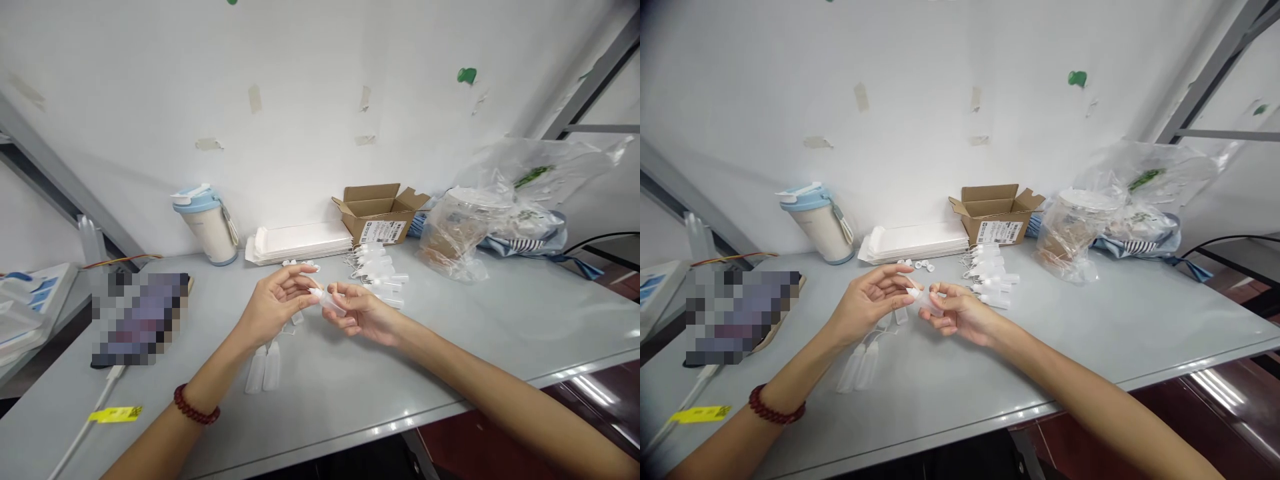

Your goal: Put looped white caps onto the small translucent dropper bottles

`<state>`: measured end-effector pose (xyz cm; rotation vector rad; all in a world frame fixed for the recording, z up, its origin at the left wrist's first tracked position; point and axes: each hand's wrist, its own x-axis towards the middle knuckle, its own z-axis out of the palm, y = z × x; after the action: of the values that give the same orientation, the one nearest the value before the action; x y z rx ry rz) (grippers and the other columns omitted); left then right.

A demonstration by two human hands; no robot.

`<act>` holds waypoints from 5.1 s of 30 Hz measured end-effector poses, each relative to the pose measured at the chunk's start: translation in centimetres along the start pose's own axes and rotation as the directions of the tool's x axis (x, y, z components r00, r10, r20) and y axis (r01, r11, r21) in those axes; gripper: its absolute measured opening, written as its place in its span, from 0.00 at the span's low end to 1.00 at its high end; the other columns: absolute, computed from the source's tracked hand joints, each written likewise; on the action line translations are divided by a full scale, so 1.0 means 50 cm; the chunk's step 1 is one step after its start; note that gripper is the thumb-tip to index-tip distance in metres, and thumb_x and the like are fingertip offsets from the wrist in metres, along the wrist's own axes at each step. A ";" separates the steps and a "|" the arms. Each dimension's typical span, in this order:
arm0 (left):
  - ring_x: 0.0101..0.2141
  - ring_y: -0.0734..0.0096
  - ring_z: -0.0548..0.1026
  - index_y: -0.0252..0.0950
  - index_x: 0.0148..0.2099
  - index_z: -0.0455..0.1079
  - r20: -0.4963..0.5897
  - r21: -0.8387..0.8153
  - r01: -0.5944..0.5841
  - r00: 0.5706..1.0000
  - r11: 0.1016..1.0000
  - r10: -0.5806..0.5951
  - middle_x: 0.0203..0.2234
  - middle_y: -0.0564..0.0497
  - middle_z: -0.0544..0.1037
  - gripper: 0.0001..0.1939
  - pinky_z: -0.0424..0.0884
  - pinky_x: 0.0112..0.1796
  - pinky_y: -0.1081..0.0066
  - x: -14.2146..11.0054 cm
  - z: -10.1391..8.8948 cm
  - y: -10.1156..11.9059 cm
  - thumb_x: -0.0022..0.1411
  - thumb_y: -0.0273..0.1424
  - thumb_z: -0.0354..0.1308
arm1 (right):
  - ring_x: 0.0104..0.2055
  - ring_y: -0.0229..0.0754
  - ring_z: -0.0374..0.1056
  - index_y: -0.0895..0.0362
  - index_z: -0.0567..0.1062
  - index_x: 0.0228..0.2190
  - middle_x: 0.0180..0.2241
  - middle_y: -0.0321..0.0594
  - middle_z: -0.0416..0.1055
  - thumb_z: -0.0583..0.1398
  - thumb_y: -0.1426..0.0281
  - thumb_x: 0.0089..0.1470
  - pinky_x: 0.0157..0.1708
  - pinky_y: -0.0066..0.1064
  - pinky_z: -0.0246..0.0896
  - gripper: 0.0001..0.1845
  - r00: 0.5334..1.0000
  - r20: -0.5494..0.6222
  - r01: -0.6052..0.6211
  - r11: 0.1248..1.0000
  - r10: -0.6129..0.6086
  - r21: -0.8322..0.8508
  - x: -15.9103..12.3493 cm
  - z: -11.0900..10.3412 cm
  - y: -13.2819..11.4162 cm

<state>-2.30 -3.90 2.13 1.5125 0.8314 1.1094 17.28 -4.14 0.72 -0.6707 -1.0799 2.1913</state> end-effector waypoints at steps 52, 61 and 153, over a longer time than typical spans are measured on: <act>0.30 0.73 0.73 0.35 0.46 0.66 0.005 0.176 0.096 0.995 0.980 -0.099 0.32 0.51 0.75 0.15 0.71 0.34 0.70 0.000 0.003 -0.002 0.57 0.35 0.60 | 0.17 0.28 0.38 0.52 0.55 0.31 0.18 0.26 0.56 0.57 0.55 0.56 0.17 0.21 0.29 0.18 0.995 -0.094 -0.001 0.975 -0.021 -0.223 -0.006 0.004 0.001; 0.29 0.74 0.73 0.36 0.45 0.66 -0.007 0.141 0.143 0.990 0.980 -0.143 0.29 0.53 0.76 0.15 0.70 0.34 0.70 0.000 0.005 -0.004 0.56 0.34 0.60 | 0.16 0.27 0.35 0.52 0.53 0.32 0.18 0.26 0.60 0.57 0.51 0.53 0.18 0.23 0.28 0.21 0.994 -0.107 -0.031 0.965 0.003 -0.259 -0.001 -0.003 0.005; 0.35 0.63 0.75 0.38 0.40 0.75 -0.023 0.772 -0.107 0.980 0.627 0.196 0.36 0.47 0.79 0.12 0.71 0.40 0.63 0.128 -0.029 -0.021 0.57 0.35 0.53 | 0.42 0.53 0.66 0.59 0.73 0.35 0.38 0.51 0.73 0.62 0.62 0.52 0.29 0.32 0.53 0.13 0.594 -0.455 -0.656 -0.073 -0.663 -0.751 -0.071 -0.102 -0.106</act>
<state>-1.48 2.69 2.61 2.2857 1.3908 0.9992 24.65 -1.40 2.92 -2.0597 -1.9438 0.0251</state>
